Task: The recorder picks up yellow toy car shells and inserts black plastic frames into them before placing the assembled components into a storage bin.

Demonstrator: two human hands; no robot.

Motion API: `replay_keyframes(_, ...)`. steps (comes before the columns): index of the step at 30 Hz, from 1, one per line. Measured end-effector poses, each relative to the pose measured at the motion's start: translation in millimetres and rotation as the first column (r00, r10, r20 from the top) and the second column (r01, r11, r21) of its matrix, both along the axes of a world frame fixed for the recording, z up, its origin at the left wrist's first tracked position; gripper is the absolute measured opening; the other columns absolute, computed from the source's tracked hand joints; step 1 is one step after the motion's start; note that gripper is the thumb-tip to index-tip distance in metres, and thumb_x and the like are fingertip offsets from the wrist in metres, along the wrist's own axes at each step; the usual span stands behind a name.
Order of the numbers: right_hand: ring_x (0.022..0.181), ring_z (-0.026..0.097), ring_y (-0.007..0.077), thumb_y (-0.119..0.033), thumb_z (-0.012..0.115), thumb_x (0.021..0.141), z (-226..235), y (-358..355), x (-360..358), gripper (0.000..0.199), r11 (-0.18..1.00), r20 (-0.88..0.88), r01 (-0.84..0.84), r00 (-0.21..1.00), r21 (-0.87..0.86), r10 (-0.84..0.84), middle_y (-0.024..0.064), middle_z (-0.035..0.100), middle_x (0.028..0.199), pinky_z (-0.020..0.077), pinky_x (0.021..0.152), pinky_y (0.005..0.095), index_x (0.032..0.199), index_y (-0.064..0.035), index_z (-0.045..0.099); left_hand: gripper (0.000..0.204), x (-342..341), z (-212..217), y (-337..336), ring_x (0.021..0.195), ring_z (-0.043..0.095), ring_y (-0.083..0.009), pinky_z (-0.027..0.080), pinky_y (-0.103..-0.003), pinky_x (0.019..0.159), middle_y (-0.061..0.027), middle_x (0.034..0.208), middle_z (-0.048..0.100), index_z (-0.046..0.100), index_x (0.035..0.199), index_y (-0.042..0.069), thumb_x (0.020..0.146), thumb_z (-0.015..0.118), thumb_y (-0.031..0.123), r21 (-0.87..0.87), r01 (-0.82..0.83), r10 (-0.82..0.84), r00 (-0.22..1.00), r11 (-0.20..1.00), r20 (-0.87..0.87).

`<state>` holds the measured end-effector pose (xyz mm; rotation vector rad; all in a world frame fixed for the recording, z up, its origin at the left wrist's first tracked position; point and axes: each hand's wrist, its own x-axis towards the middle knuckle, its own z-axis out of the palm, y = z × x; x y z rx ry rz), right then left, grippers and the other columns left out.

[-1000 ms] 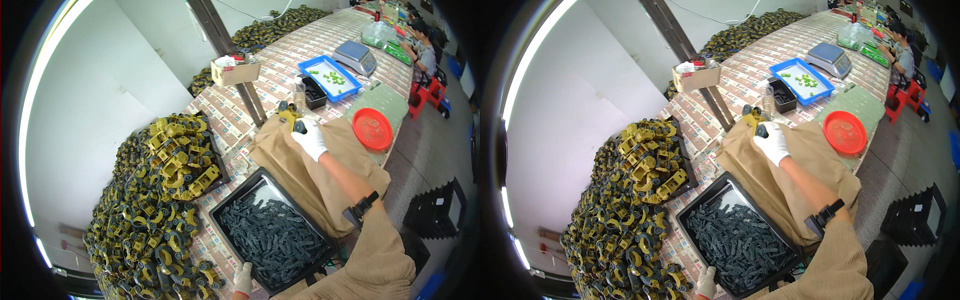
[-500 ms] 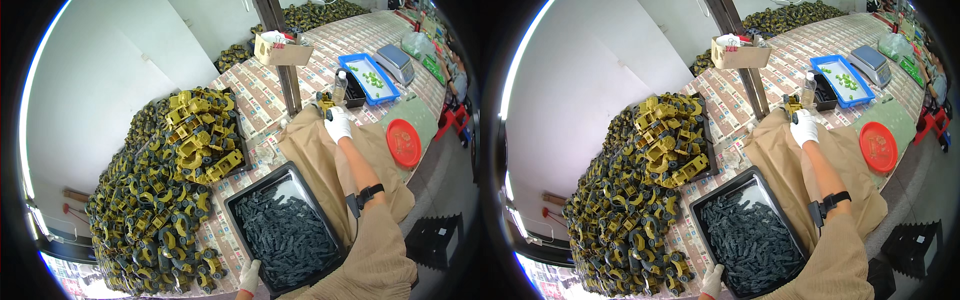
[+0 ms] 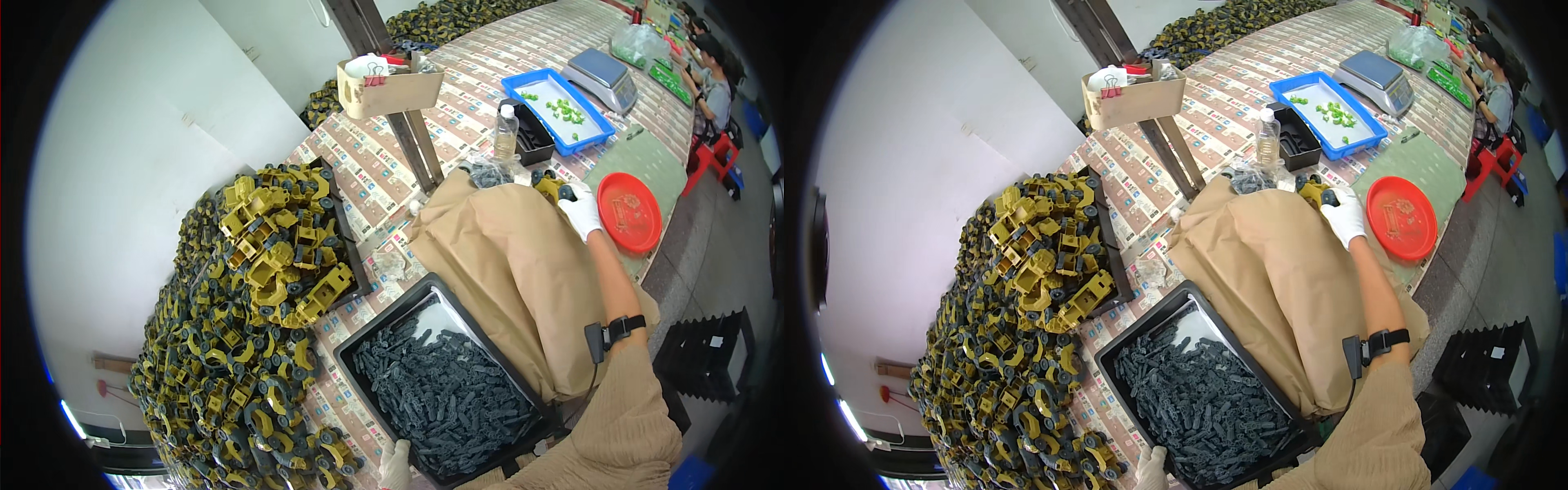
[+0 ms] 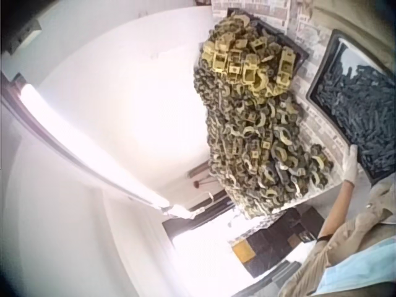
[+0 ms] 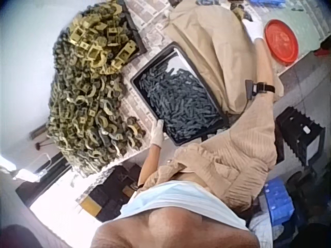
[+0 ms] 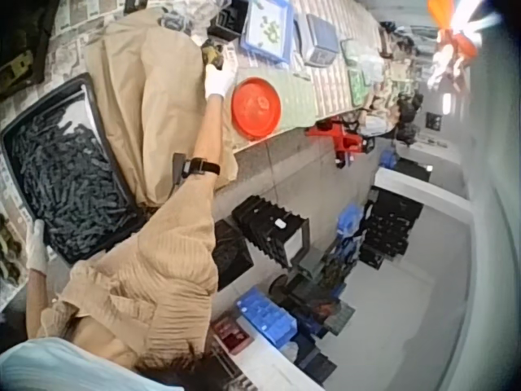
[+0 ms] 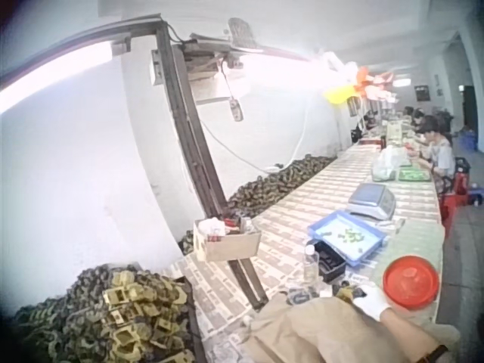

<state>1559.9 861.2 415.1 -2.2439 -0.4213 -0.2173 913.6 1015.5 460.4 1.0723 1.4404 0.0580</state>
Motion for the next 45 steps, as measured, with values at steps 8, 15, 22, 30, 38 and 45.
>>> replay_keyframes(8, 0.113, 0.059, 0.0339, -0.028, 0.072, 0.075, 18, 20, -4, 0.05, 0.918, 0.051, 0.213, 0.977, -0.333, -0.208, 0.0193, 0.062, 0.121, 0.0467, 0.099, 0.0431, 0.118, -0.004, 0.062, 0.054, 12, 1, -2, 0.108, 0.059, -0.0228, 0.049, -0.032, 0.088, -0.0152, 0.125, 0.062, 0.052, 0.139, 0.003, 0.096, 0.059, 0.035, 0.018, -0.044, 0.045, 0.997, 0.999, -0.061)
replay_keyframes(15, 0.134, 0.045, 0.0376, -0.046, 0.07, 0.077, 61, 107, -81, 0.067, 0.827, -0.025, -0.375, 0.915, -0.42, 0.402, 0.0182, 0.052, 0.142, 0.036, 0.111, 0.0463, 0.131, -0.0076, 0.058, 0.048, -3, -12, 5, 0.106, 0.06, -0.0262, 0.047, -0.034, 0.091, -0.0171, 0.12, 0.064, 0.057, 0.13, 0.004, 0.094, 0.058, 0.036, 0.087, 0.083, -0.07, 0.986, 0.993, -0.151)
replay_keyframes(22, 0.122, 0.053, 0.0364, -0.027, 0.076, 0.074, 32, 103, -81, 0.06, 0.671, 0.025, -0.411, 0.842, -0.617, 0.538, 0.016, 0.052, 0.138, 0.0451, 0.101, 0.0458, 0.13, -0.0161, 0.056, 0.045, 29, 43, 6, 0.107, 0.06, -0.0281, 0.043, -0.036, 0.095, -0.0187, 0.109, 0.065, 0.061, 0.113, 0.003, 0.092, 0.054, 0.042, 0.074, 0.24, -0.204, 0.923, 0.968, -0.327)
replay_keyframes(30, 0.131, 0.046, 0.0384, -0.015, 0.074, 0.08, 14, 104, -80, 0.059, 0.637, 0.022, -0.453, 0.805, -0.623, 0.593, 0.0207, 0.048, 0.143, 0.0399, 0.108, 0.045, 0.136, -0.0089, 0.053, 0.053, 7, 27, 0, 0.108, 0.062, -0.0297, 0.045, -0.037, 0.094, -0.0204, 0.117, 0.065, 0.057, 0.125, 0.001, 0.094, 0.053, 0.044, 0.135, 0.203, -0.18, 0.97, 0.97, -0.16)
replay_keyframes(38, 0.11, 0.062, 0.0332, -0.012, 0.065, 0.09, 53, 66, -248, 0.021, 0.598, 0.014, -0.753, 0.619, -0.274, 0.786, 0.0186, 0.066, 0.116, 0.0467, 0.1, 0.0405, 0.107, -0.0001, 0.068, 0.051, -5, 8, -3, 0.109, 0.062, -0.0302, 0.044, -0.036, 0.094, -0.0209, 0.113, 0.066, 0.059, 0.121, -0.001, 0.093, 0.054, 0.042, 0.206, 0.132, -0.137, 0.991, 0.97, 0.008)
replay_keyframes(45, 0.119, 0.054, 0.036, -0.019, 0.076, 0.08, 69, 11, -400, 0.041, 0.559, -0.13, -0.76, 0.624, -0.332, 0.771, 0.0205, 0.059, 0.13, 0.0424, 0.105, 0.0424, 0.115, 0.0006, 0.066, 0.049, -36, 30, 3, 0.101, 0.063, -0.0268, 0.046, -0.035, 0.091, -0.0173, 0.104, 0.067, 0.063, 0.11, -0.002, 0.089, 0.059, 0.042, 0.156, 0.252, -0.257, 0.966, 0.955, 0.013)
